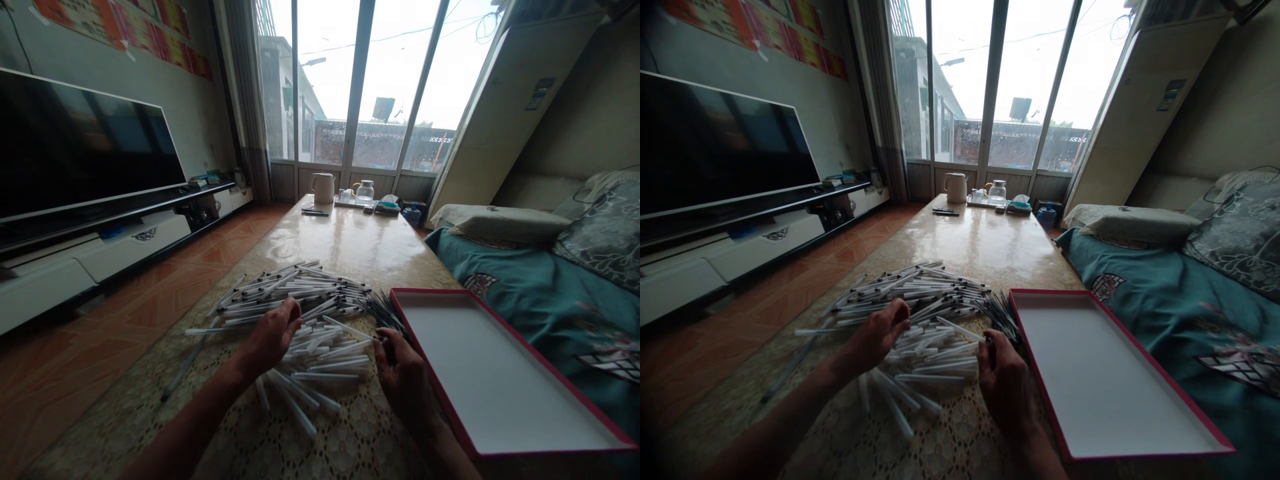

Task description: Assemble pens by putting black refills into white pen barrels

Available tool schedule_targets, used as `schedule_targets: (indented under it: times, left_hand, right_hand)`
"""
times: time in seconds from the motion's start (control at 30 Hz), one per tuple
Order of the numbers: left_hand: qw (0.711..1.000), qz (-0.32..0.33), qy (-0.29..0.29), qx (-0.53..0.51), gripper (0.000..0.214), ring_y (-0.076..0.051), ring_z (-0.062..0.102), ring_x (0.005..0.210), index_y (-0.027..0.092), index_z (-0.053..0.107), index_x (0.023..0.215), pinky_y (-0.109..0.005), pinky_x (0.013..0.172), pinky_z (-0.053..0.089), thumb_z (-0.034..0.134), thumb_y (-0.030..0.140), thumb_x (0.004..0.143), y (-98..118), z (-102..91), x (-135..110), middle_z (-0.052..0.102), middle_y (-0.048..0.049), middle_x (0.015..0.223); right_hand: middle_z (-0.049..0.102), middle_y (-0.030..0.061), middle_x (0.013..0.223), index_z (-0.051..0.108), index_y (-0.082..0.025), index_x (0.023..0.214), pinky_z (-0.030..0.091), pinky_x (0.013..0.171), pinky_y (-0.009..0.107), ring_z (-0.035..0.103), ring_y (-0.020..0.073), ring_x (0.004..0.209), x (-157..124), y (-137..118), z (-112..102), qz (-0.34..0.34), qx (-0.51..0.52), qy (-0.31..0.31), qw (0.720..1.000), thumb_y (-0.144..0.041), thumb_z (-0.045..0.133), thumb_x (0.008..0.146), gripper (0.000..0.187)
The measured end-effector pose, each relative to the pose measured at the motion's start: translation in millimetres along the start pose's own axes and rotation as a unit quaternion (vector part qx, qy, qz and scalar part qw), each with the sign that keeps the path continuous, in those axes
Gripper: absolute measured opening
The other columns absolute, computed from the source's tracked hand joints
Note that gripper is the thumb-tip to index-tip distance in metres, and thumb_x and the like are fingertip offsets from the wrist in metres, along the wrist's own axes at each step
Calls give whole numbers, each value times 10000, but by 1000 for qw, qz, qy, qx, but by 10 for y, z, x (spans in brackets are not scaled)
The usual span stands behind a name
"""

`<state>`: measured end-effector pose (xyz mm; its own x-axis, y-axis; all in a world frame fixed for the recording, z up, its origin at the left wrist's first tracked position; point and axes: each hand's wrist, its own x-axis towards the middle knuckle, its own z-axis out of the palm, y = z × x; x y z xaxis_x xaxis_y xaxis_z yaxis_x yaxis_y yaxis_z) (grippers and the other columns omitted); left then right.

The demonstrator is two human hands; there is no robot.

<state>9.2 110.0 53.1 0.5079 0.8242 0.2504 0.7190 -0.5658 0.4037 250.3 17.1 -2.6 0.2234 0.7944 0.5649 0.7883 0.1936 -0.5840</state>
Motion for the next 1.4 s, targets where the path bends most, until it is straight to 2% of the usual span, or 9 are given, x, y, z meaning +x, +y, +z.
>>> schedule_targets:
  times: [0.07,0.17,0.3,0.43,0.6,0.73,0.87,1.1,1.4]
  left_hand:
    - [998,34,12,-46,51,-163,569,718,200,474,905,-268,669,429,430,179,892,72,-6,-136,601,-21,810]
    - [994,107,8,-31,121,-170,547,751,202,487,840,-277,687,415,398,153,905,173,70,-327,591,-25,804]
    - [984,178,0,-19,220,-160,519,696,192,488,784,-274,659,409,338,153,940,255,258,-457,576,-18,740]
    - [978,204,-4,-34,158,-167,545,730,184,531,847,-269,666,434,399,181,932,198,349,-459,605,-28,769]
    - [984,177,16,-5,131,-174,562,758,195,586,900,-260,646,445,511,303,896,70,288,-469,592,-37,809]
    - [972,228,32,43,199,-153,520,673,186,563,788,-260,594,402,456,286,923,123,272,-511,559,-22,743]
    - [957,281,31,56,192,-147,516,627,186,520,760,-263,558,367,458,260,925,186,297,-532,562,-9,697]
    - [973,224,-53,29,214,-120,494,477,199,459,732,-263,456,244,431,278,929,143,299,-569,566,25,598]
    - [978,116,-133,-113,379,-116,510,544,193,497,650,-225,546,326,336,344,957,213,144,-525,534,46,575]
  right_hand:
    - [627,88,918,542,-164,1104,486,712,322,604,202,796,-4,-109,-11,-59,-7,-5,998,-289,445,915,247]
    - [590,108,1087,544,-194,1125,435,850,396,551,239,985,-8,-282,-30,-161,-38,-52,985,-282,479,912,239]
    - [628,50,901,591,-213,1003,419,760,353,566,211,829,-47,-410,-13,-229,-66,-181,954,-314,530,903,155]
    - [595,15,769,584,-203,887,381,644,280,548,175,712,-90,-384,32,-232,-93,-244,937,-229,539,900,53]
    - [579,11,766,538,-200,828,345,598,252,532,161,690,-84,-354,29,-218,-80,-229,945,-172,468,915,115]
    - [593,-8,712,487,-206,776,317,549,239,543,140,618,-120,-412,8,-210,-64,-270,938,-200,456,916,143]
    - [614,-37,654,453,-214,753,287,487,216,556,107,535,-178,-454,3,-162,-26,-333,929,-228,419,936,187]
    - [637,-40,620,452,-216,738,254,456,234,587,111,497,-209,-458,37,-178,-58,-317,930,-290,421,946,222]
    - [615,-25,630,478,-212,740,242,477,269,579,143,532,-135,-553,-6,-281,-156,-255,912,-215,506,908,170]
